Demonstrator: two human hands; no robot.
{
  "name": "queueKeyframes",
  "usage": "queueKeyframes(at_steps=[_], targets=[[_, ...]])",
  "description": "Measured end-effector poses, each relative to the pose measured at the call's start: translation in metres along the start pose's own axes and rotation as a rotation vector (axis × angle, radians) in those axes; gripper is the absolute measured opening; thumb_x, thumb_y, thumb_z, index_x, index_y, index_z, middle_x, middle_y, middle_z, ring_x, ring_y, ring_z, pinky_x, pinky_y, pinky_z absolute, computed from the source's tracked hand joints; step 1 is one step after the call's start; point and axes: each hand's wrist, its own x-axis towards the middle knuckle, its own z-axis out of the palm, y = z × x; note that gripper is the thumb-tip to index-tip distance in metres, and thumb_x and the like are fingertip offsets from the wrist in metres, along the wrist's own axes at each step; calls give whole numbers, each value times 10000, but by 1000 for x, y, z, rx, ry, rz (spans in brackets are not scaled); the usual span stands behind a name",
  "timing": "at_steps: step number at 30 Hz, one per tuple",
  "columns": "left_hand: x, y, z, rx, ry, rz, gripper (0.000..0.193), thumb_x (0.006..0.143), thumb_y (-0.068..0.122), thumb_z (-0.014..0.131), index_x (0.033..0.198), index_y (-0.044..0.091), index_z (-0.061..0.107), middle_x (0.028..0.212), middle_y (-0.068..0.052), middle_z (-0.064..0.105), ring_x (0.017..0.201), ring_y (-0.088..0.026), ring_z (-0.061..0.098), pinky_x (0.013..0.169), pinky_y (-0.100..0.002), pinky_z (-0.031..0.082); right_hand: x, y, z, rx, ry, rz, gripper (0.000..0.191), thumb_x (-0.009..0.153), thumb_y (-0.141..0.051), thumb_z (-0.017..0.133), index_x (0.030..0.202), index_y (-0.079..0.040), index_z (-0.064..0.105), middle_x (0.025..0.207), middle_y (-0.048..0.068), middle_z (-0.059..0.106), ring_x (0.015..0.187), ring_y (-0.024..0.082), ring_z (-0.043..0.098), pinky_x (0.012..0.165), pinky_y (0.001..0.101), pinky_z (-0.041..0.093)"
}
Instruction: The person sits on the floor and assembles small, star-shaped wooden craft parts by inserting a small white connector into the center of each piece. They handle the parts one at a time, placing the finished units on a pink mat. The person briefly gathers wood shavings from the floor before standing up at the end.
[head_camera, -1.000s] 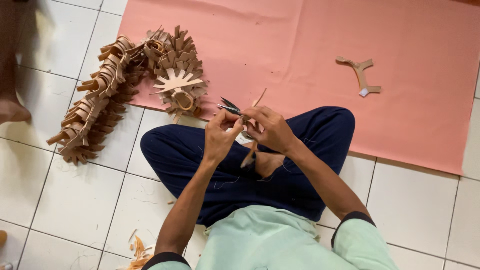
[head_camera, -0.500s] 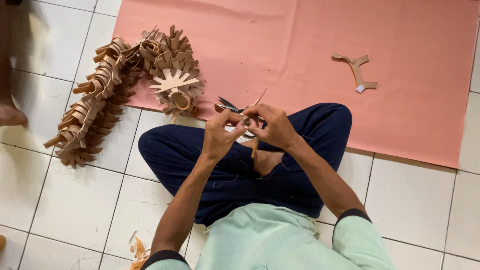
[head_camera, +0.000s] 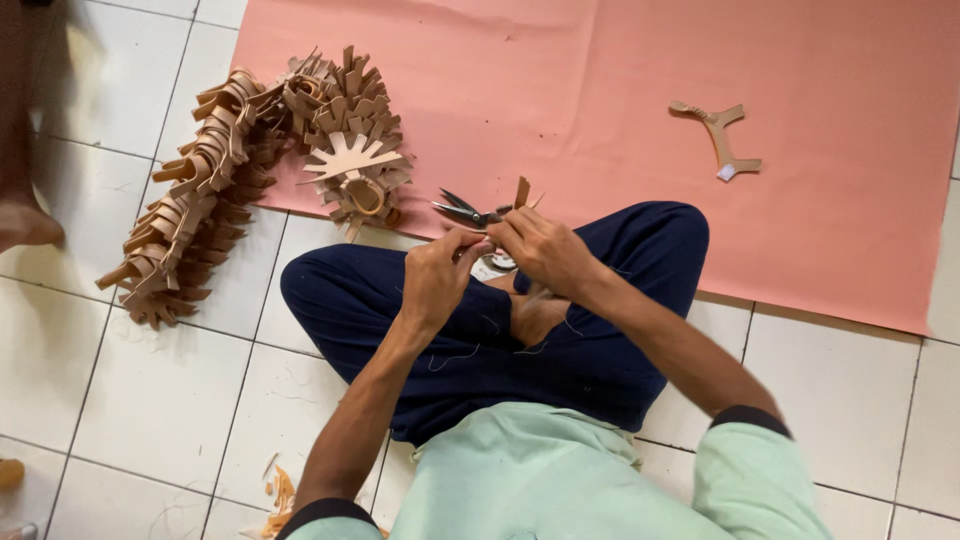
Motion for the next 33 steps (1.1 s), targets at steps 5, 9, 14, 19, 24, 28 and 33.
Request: queueKeyframes(at_steps=[5, 9, 14, 19, 24, 28, 33], targets=[[5, 5, 5, -361, 12, -117, 185, 956, 158, 739, 1038, -5, 768, 871, -79, 794, 813, -115, 752, 717, -250, 593, -1, -2, -11, 303, 179, 185, 286, 888, -144, 807, 1136, -62, 691, 947, 75, 679, 822, 225, 706, 694, 335, 582], [7, -3, 16, -665, -63, -145, 219, 1016, 163, 676, 1082, -41, 723, 927, -90, 763, 875, -127, 731, 806, -241, 585, -4, -7, -8, 501, 289, 271, 291, 878, -114, 824, 1148, -74, 723, 954, 67, 708, 781, 174, 732, 665, 290, 602], [3, -13, 20, -786, -69, -178, 238, 1040, 176, 636, 1092, -51, 683, 1016, -89, 760, 924, -134, 730, 844, -241, 579, -13, -5, 2, 712, 319, 342, 241, 910, -40, 795, 1131, -84, 710, 1034, 66, 740, 887, 148, 761, 730, 266, 641], [1, -5, 19, -583, 71, -177, 235, 1029, 170, 669, 1068, -60, 697, 967, -103, 769, 892, -143, 731, 813, -246, 589, -22, -8, 13, 518, 344, 370, 249, 895, -31, 814, 1120, -77, 718, 996, 76, 755, 835, 140, 760, 696, 255, 630], [4, 13, 18, -397, 125, -5, 211, 1014, 158, 699, 1096, -33, 665, 963, -106, 776, 878, -144, 756, 767, -253, 613, -24, -14, 17, 860, 280, 675, 266, 929, -62, 760, 1185, -37, 690, 1029, 77, 777, 887, 133, 755, 781, 268, 630], [14, 17, 10, -236, 75, 129, 143, 979, 150, 733, 1058, 32, 728, 934, -97, 757, 806, -147, 752, 697, -269, 596, -25, -16, 20, 1211, 242, 631, 293, 976, -94, 715, 1239, 6, 636, 1119, 103, 757, 1032, 150, 753, 934, 287, 631], [27, 12, 8, -104, -43, -110, 148, 1006, 198, 695, 1067, 103, 790, 847, -87, 795, 685, -156, 740, 591, -298, 537, -29, -20, 24, 1093, 244, 663, 260, 1005, -87, 701, 1224, 39, 638, 1113, 148, 766, 1025, 199, 755, 911, 329, 625]])
